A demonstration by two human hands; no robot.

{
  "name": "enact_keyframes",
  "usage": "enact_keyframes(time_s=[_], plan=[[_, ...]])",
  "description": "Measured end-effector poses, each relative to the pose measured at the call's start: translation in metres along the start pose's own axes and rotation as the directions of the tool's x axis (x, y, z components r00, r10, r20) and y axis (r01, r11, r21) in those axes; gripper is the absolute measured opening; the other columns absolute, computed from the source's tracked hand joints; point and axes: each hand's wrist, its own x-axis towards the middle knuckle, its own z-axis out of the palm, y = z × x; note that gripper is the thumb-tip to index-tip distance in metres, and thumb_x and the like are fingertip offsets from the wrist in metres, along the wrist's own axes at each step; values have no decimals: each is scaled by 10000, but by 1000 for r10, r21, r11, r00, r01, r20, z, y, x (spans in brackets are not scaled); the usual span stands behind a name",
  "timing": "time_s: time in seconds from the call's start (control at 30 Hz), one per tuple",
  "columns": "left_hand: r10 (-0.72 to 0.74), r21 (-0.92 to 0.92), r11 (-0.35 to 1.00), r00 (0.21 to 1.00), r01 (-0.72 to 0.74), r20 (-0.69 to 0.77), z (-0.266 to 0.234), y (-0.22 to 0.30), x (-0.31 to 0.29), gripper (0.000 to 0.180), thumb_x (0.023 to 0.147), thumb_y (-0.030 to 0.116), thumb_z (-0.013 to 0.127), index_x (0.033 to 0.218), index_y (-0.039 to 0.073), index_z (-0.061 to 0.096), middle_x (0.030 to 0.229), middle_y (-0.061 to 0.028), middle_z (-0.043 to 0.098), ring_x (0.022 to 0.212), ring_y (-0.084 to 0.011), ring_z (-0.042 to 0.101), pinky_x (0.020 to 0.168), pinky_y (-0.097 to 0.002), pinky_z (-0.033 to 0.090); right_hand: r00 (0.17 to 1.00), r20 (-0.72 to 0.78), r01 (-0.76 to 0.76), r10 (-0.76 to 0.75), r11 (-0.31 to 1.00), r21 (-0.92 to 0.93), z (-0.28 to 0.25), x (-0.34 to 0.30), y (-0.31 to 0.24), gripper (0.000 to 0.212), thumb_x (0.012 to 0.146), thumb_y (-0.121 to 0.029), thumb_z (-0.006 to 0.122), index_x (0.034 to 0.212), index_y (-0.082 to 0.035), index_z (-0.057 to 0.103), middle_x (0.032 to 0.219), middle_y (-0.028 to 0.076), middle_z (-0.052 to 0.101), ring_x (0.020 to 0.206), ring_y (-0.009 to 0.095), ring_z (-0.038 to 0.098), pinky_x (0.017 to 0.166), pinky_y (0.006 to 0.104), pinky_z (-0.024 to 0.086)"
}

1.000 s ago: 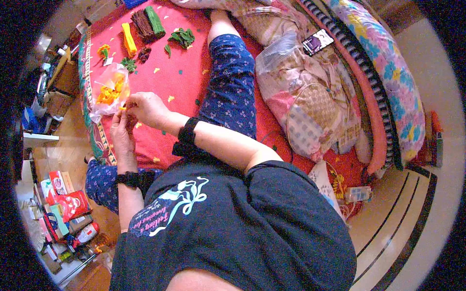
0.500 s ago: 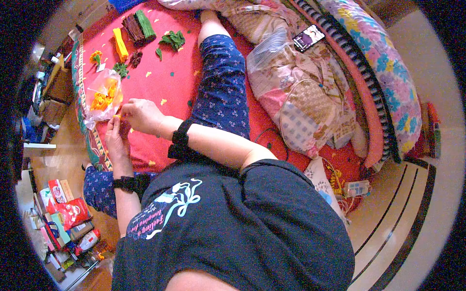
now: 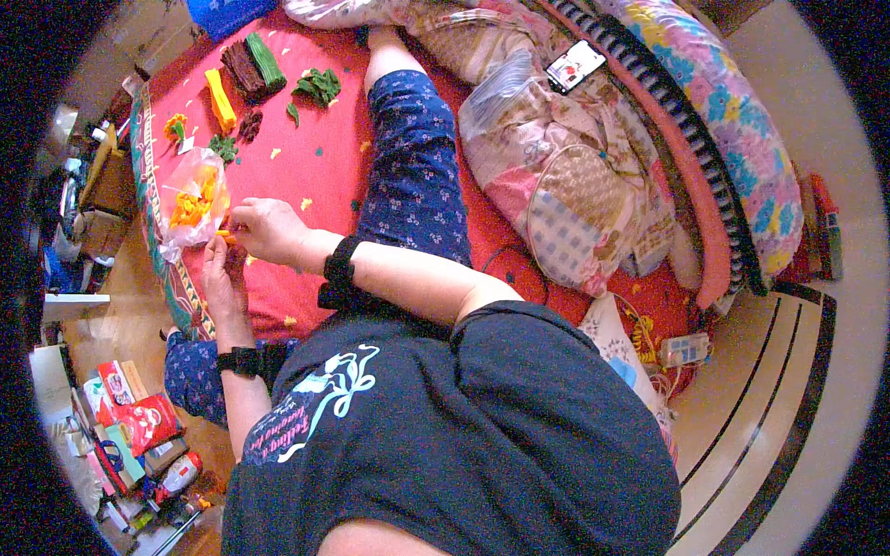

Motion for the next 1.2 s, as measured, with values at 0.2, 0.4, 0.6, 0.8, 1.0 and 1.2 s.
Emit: enact_keyframes(time_s=[0.2, 0.4, 0.6, 0.8, 1.0, 1.2], plan=[[-1, 7, 1000, 1000, 1, -5, -7, -3, 3, 136, 874, 161, 534, 948, 47, 548, 892, -38, 589, 794, -120, 586, 724, -256, 520, 996, 30, 89, -87, 991, -95, 4, -1, 5, 60, 691, -94, 591, 737, -67, 619, 727, 110, 570, 698, 302, 586, 609, 391, 481], [4, 18, 1000, 1000, -4, -30, -10, -5, 3, 134, 866, 156, 546, 940, 44, 554, 883, -44, 591, 794, -129, 588, 725, -263, 519, 991, 100, 106, -93, 985, -137, 1, -3, 4, 85, 689, -92, 581, 752, -85, 637, 727, 103, 571, 700, 303, 587, 606, 397, 482], [3, 9, 1000, 998, -3, -61, -10, -5, 4, 132, 860, 151, 554, 936, 42, 555, 857, -45, 595, 786, -133, 590, 719, -258, 519, 988, 102, 132, -117, 979, -156, 0, -5, 4, 97, 691, -88, 561, 751, -81, 637, 731, 103, 572, 704, 301, 589, 612, 399, 483], [-1, -12, 1000, 999, 1, -43, -14, -9, 5, 131, 856, 148, 559, 933, 42, 556, 857, -47, 598, 769, -129, 595, 697, -245, 522, 986, 134, 116, -95, 980, -159, -1, -5, 4, 109, 683, -73, 553, 754, -73, 635, 742, 107, 577, 715, 305, 591, 621, 399, 486], [-20, 47, 999, 999, 22, -38, -15, -9, 4, 119, 851, 132, 566, 925, 39, 565, 856, -44, 599, 765, -124, 594, 683, -240, 524, 987, 103, 133, -122, 984, -116, 3, -8, 11, 62, 682, -127, 572, 706, -77, 601, 718, 114, 566, 682, 323, 588, 595, 432, 484], [7, 85, 996, 1000, -5, -16, -13, -10, 3, 106, 853, 123, 562, 913, 36, 574, 841, -42, 597, 755, -122, 590, 678, -242, 524, 986, 115, 135, -120, 982, -130, 5, -8, 13, 55, 680, -116, 566, 690, -66, 587, 725, 128, 570, 686, 334, 586, 594, 439, 480]])
